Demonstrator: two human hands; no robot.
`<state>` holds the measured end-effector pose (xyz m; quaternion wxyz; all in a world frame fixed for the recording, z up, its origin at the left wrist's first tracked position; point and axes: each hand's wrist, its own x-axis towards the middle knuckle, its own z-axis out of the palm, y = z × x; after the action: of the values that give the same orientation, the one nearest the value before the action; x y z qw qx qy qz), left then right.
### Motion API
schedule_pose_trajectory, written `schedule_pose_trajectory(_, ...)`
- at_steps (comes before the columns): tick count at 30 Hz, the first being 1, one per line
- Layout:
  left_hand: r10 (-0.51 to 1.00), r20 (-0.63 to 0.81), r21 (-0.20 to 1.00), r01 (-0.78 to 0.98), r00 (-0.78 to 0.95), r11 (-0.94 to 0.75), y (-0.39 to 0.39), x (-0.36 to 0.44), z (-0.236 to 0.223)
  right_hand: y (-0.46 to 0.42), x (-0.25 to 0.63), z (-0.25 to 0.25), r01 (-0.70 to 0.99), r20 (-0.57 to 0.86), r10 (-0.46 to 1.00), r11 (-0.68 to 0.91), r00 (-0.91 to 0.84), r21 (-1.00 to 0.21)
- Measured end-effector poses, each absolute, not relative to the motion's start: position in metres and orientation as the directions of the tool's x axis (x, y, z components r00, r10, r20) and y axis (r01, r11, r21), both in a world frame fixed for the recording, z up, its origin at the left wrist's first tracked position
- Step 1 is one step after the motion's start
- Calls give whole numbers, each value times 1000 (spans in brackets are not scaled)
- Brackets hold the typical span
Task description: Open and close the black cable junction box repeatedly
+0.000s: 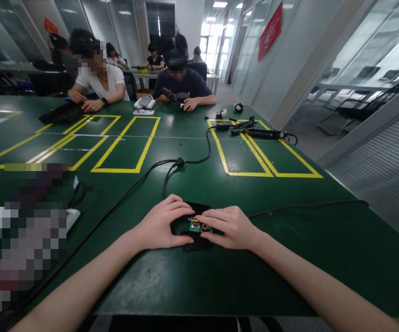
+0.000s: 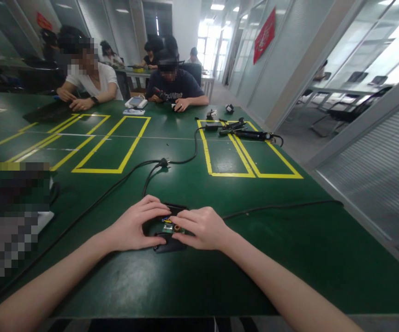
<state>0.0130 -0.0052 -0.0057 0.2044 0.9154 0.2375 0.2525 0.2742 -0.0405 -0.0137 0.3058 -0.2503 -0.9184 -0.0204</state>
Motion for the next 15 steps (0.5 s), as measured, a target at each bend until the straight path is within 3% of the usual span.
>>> schedule_pose_trajectory(11,582,316,471,408,749,-782,-6,17,-3,-35,272,-17,598,401,625,774,-670,-206)
schedule_pose_trajectory(15,639,341,468,465,690,-752,-8,19,-4,-35,274,-12,536,363,618,786,-697,-308)
